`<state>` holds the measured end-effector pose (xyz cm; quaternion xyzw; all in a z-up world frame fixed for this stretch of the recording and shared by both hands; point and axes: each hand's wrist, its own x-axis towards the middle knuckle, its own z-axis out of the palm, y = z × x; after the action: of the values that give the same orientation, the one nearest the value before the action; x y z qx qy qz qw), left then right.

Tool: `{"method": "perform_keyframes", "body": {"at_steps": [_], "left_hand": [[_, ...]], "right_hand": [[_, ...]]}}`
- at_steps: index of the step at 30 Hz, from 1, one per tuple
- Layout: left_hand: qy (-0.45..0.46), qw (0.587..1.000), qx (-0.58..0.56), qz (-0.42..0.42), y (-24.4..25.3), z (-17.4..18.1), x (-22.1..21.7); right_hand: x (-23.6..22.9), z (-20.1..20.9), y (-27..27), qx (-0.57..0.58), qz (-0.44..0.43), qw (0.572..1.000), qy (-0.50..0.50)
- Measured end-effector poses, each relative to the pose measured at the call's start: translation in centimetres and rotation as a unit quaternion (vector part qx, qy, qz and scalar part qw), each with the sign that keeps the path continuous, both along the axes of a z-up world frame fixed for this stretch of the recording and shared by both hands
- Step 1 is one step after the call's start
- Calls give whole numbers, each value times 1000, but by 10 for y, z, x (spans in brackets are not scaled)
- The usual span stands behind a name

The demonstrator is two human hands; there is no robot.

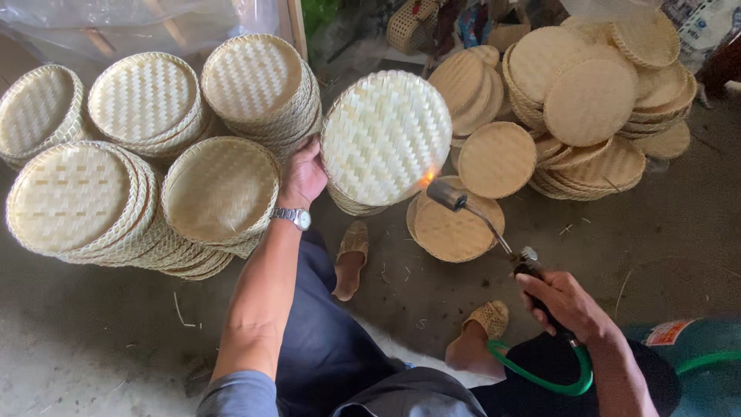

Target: The person uses a handheld blowtorch to apply flame to the surface of round woven baskets. They hold each basket with one hand and rotate it while moving the torch across the surface, then place the treated basket onto a nearby stack.

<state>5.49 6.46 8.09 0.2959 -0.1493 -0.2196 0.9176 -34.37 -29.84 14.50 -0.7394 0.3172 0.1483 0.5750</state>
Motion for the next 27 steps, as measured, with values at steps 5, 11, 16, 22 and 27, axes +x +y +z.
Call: {"method": "perform_keyframes", "body": {"at_steps": [5, 11, 16, 22, 27], "left_hand": [[-45, 999, 27, -1, 6, -6, -2], [2, 998, 56, 4, 1, -23, 4], [-17, 993, 118, -8, -2, -34, 8], [-35, 982, 183, -32, -10, -52, 7], [-51, 976, 207, -42, -25, -65, 4]], "right_hand": [[3, -10, -13, 10, -45, 998, -30], [7, -16, -26, 20, -56, 998, -11], [12, -13, -30, 20, -61, 998, 4], [15, -14, -32, 32, -52, 998, -27], [27, 0, -24, 14, -69, 997, -23]]}}
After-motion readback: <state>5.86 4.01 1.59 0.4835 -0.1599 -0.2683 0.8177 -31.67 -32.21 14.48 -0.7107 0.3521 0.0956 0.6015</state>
